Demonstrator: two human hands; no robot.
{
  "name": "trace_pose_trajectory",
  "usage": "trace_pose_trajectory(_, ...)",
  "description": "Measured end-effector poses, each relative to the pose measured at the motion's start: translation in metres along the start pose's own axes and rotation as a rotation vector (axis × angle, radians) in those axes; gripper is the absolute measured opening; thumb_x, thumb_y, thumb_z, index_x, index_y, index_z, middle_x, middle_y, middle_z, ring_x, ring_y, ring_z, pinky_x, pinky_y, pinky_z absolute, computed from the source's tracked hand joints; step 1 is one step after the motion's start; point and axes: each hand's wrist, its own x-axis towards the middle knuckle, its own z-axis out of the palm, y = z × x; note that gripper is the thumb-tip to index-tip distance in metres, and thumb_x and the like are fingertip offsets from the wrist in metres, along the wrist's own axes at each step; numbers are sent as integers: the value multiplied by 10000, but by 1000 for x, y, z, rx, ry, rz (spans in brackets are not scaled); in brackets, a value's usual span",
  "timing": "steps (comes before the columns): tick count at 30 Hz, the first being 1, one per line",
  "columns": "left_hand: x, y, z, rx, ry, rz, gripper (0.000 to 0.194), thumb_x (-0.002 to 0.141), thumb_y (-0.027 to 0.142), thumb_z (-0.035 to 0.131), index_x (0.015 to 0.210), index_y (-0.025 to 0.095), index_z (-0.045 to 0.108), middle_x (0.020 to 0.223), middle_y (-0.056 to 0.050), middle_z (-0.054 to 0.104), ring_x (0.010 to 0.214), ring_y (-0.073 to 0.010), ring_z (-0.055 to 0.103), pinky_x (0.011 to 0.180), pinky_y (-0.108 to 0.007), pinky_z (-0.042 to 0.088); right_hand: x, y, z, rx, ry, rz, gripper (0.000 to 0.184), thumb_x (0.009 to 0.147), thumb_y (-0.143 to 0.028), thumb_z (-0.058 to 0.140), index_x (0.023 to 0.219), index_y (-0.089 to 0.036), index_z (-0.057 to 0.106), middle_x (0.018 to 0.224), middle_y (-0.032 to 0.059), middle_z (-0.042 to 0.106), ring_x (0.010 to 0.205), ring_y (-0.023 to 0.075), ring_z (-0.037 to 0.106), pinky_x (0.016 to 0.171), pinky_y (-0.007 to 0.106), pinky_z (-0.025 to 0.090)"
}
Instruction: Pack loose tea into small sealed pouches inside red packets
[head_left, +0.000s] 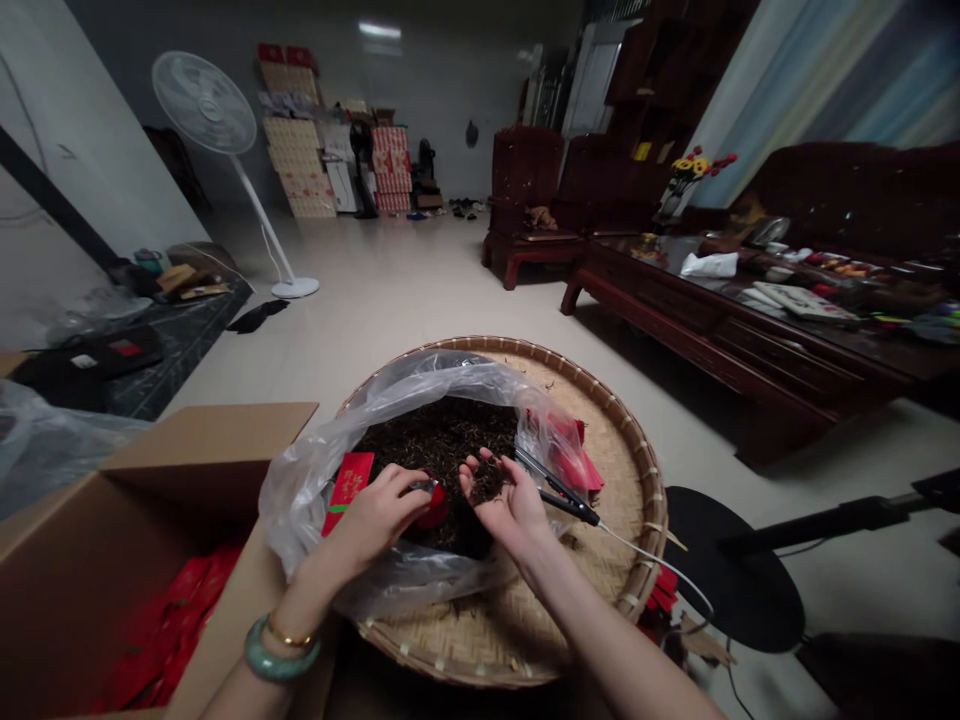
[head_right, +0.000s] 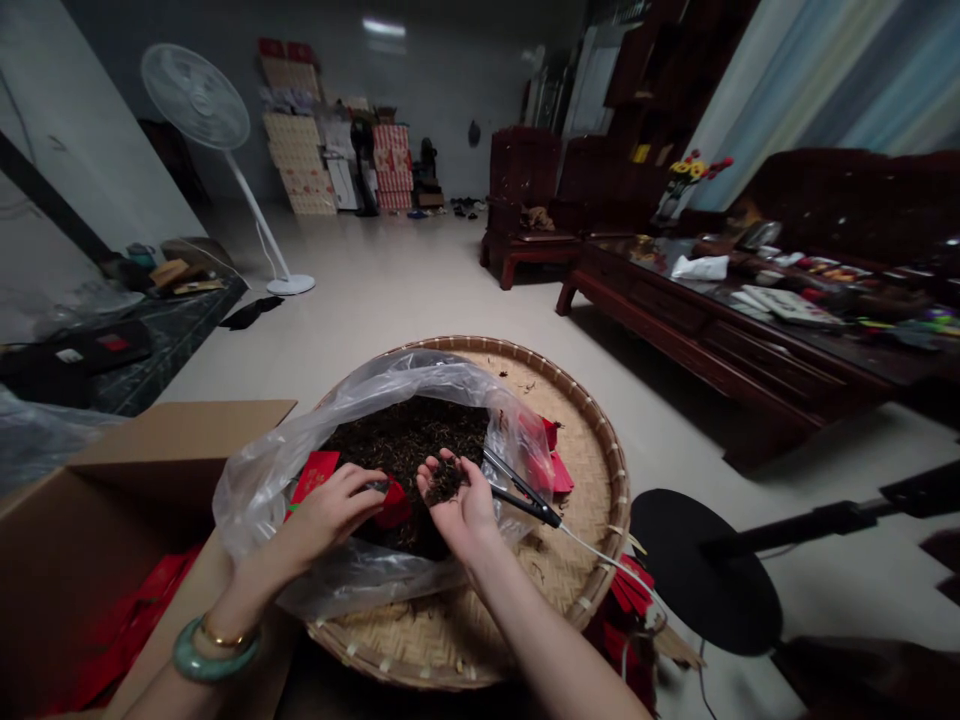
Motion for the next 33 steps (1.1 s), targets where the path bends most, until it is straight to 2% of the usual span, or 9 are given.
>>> trace_pose_trajectory(4,13,8,2,42,-38,24,175,875,171,483,890,240,644,1030,-55,612,905,-194,506,731,-317,475,-14,-1,26,-58,-93,-114,202,773,-319,484,870,-183,598,819,54,654,801,180,631,809,371,502)
trace_pose_trajectory(9,20,13,6,28,-56,28,188,883,208,478,847,223,662,929,-53,607,862,-178,512,718,-296,475,-23,10,49,-178,-204,-152,257,724,-264,458,922,-180,599,883,54,650,848,191,618,848,382,482)
trace_pose_trajectory(16,2,0,16,-151,57,-32,176,878,267,503,913,216,668,1012,-77,625,922,-175,583,782,-310,508,-11,24,43,-300,-270,-179,344,633,-199,445,935,-185,609,895,42,648,901,187,595,938,384,425)
trace_pose_trajectory(20,-6,-6,21,-165,92,-52,181,874,271,506,879,209,676,1064,-89,621,971,-187,597,813,-320,513,-8,26,39,-427,-311,-263,448,552,-151,417,948,-189,623,951,31,635,936,182,564,942,355,408)
trace_pose_trajectory(23,-8,-9,23,-165,94,-66,188,872,284,509,859,208,681,1062,-88,621,980,-189,603,819,-314,512,-6,27,36,-653,-290,-330,527,495,-125,392,968,-189,617,948,25,623,903,188,545,864,332,439)
trace_pose_trajectory(25,-8,-9,23,-167,96,-75,194,871,289,510,842,210,685,1038,-83,623,973,-189,607,810,-303,511,-5,26,34,-862,-257,-363,547,497,-118,385,993,-196,600,963,25,611,876,190,536,807,324,455)
trace_pose_trajectory(27,-8,-8,22,-172,109,-74,198,872,291,508,836,209,684,1022,-79,622,951,-184,611,792,-290,510,-3,26,31,-1071,-265,-440,538,518,-102,380,1008,-200,581,991,31,590,892,191,526,814,332,450)
trace_pose_trajectory(31,-7,-6,21,-198,115,-75,201,875,288,503,824,190,671,873,-60,617,809,-160,614,696,-256,508,-1,23,27,-1451,-412,-689,462,576,-39,389,981,-185,559,987,52,548,947,187,517,881,354,421)
trace_pose_trajectory(33,-7,-6,21,-215,105,-82,198,874,279,504,806,185,665,819,-49,608,777,-156,607,677,-251,503,-2,20,26,-1592,-498,-755,441,613,-11,403,993,-185,543,990,57,542,954,183,519,878,349,424)
